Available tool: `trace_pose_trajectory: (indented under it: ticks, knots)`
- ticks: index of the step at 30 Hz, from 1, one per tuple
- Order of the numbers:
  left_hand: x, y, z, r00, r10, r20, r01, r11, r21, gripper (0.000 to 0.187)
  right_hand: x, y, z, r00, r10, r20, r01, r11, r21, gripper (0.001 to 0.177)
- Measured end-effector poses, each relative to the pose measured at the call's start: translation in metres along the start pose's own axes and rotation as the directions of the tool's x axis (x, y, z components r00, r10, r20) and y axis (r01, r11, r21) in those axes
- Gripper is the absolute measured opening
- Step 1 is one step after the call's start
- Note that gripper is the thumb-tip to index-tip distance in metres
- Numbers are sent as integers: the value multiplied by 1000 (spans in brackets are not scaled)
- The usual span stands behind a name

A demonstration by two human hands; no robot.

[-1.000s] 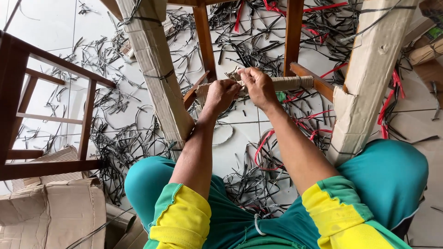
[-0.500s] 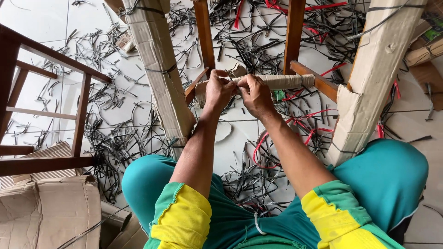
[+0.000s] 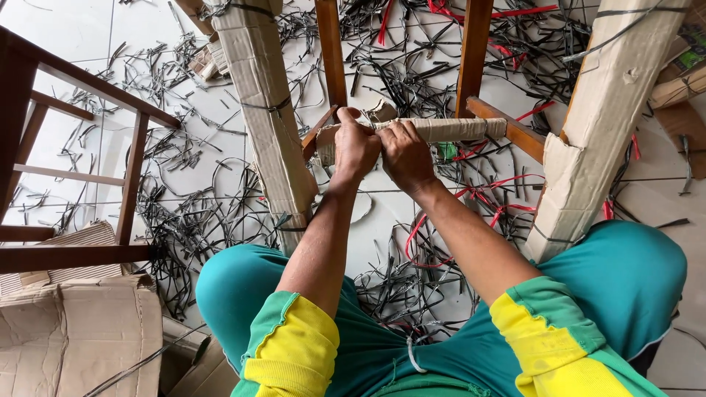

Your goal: The person sits on the floor and wraps a wooden furniture leg with a strip of material, securing it with thin wire. They repeatedly wrap and twist the wire to hold the covering in place.

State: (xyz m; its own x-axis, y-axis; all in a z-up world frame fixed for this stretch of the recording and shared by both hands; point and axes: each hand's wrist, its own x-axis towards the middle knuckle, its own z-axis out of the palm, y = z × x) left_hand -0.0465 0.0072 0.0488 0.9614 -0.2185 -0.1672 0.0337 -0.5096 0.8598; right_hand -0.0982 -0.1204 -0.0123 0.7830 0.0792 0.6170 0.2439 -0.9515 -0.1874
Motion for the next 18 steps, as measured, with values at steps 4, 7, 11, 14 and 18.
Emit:
trace_pose_trajectory:
  ticks: [4, 7, 11, 14, 18]
  knots:
    - [-16, 13, -1, 994, 109, 14, -110, 990, 89, 51, -1, 7, 8, 997, -48, 53, 50, 998, -39, 17]
    - [-19, 8, 2, 980, 199, 6, -197, 968, 152, 47, -1, 12, 11, 992, -44, 120, 49, 998, -37, 15]
    - [-18, -7, 8, 930, 361, -71, -341, 919, 200, 40, 7, 29, 7, 966, -11, 256, -42, 979, 200, 17]
    - [-17, -19, 12, 911, 395, -119, -371, 911, 181, 32, 22, 31, -11, 935, 19, 354, -181, 885, 430, 13]
    - [-12, -46, 31, 828, 507, -241, -425, 846, 321, 16, 40, 27, -37, 884, 52, 465, -335, 763, 552, 7]
